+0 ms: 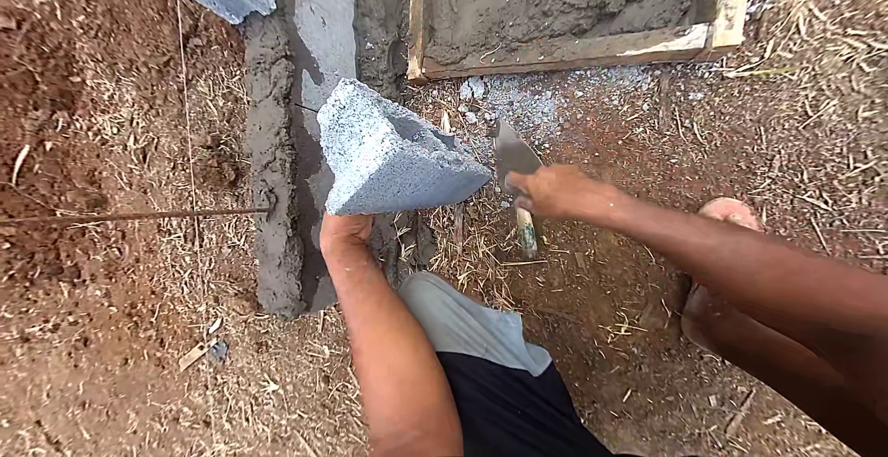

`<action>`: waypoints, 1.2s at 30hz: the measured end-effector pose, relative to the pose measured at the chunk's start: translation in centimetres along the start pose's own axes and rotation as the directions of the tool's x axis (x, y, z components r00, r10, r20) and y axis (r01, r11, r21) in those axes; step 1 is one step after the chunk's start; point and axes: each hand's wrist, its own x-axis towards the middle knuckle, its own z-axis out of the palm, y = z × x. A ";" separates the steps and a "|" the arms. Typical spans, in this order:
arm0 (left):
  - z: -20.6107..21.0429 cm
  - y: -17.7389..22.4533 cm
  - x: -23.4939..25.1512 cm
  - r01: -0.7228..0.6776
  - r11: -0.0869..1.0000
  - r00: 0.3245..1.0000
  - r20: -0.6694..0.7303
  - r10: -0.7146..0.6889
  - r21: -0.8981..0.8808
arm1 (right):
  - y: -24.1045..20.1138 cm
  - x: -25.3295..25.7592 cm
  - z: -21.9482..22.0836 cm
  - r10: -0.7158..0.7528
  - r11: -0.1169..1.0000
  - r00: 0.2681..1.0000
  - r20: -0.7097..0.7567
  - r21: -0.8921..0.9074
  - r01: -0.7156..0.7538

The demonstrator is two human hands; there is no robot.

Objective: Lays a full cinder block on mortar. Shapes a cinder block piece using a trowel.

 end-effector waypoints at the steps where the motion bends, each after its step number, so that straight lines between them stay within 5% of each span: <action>1: 0.0 0.1 0.0 0.000 1.000 1.000 -0.001 0.000 0.001 | -0.8 0.1 1.8 0.009 1.000 0.998 0.062 -0.008 -0.008; 9: 0.0 0.8 -0.4 0.088 0.992 0.996 -0.027 -0.086 0.094 | 0.3 1.5 8.1 0.101 0.993 0.985 0.139 -0.067 -0.092; 15: 0.7 1.8 -0.4 0.245 0.969 0.969 0.039 -0.245 0.021 | 2.1 1.7 1.2 0.111 0.951 0.989 0.096 0.278 -0.133; 19: 1.2 1.5 -0.3 0.313 0.940 0.950 0.062 -0.307 -0.135 | 2.2 -0.5 -4.9 0.122 0.745 0.978 -0.169 0.667 0.022; 22: 1.2 1.0 -0.1 0.370 0.901 0.929 0.094 -0.358 -0.227 | 2.0 -1.8 -6.9 -0.084 0.449 0.932 -0.352 0.822 0.351; 23: 1.3 0.8 -0.1 0.387 0.887 0.922 0.087 -0.378 -0.252 | 1.9 -2.0 -7.0 -0.133 0.435 0.923 -0.361 0.815 0.381; 26: 1.3 0.5 0.0 0.391 0.860 0.919 0.096 -0.382 -0.327 | 0.7 -1.7 -5.2 0.002 0.580 0.880 -0.475 0.718 0.386; 28: 1.1 -0.1 0.0 0.364 0.840 0.931 0.126 -0.343 -0.403 | 0.1 -1.3 -3.9 0.130 0.679 0.789 -0.601 0.634 0.371; 31: 0.7 -0.9 -0.1 0.322 0.794 0.947 0.173 -0.271 -0.515 | -0.1 -0.9 -3.0 0.061 0.775 0.689 -0.722 0.470 0.423; 36: 1.3 -1.1 0.0 0.265 0.752 0.964 0.189 -0.188 -0.603 | -0.4 -0.1 -3.8 -0.047 0.888 0.740 -0.671 0.311 0.338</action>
